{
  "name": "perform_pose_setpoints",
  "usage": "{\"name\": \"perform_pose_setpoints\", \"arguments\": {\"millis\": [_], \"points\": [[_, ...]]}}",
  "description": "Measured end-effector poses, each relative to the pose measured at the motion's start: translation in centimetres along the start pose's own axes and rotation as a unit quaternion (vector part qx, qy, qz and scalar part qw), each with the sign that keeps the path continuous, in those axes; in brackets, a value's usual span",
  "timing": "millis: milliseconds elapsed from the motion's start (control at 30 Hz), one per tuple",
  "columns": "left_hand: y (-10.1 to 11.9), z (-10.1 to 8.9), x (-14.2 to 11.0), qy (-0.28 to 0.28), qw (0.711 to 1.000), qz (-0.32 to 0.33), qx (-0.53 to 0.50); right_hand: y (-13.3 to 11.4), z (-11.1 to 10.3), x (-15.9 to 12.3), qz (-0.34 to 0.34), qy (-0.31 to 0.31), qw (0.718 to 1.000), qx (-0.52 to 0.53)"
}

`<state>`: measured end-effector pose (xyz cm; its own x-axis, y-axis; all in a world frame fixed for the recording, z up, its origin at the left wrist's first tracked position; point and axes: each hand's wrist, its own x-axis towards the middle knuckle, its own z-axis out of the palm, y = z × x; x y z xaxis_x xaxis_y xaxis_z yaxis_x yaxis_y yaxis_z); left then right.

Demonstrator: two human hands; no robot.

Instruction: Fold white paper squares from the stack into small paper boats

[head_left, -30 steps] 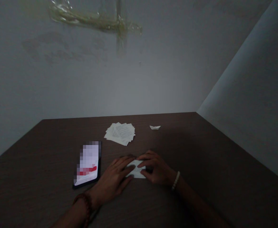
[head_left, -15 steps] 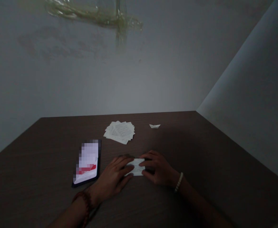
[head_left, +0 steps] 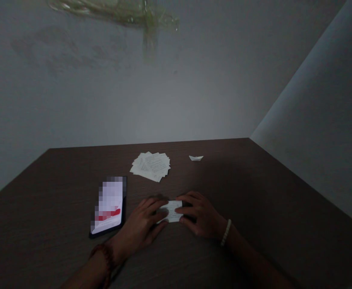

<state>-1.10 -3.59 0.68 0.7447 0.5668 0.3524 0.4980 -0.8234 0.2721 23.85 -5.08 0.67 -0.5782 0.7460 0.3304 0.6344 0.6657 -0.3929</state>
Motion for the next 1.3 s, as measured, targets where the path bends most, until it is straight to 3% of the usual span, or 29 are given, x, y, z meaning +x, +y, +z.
{"name": "perform_pose_setpoints", "arguments": {"millis": [1300], "points": [[0.09, -0.53, 0.1, -0.008, 0.999, -0.009, -0.04, 0.22, -0.01, 0.03, 0.009, 0.006, 0.999, 0.035]]}}
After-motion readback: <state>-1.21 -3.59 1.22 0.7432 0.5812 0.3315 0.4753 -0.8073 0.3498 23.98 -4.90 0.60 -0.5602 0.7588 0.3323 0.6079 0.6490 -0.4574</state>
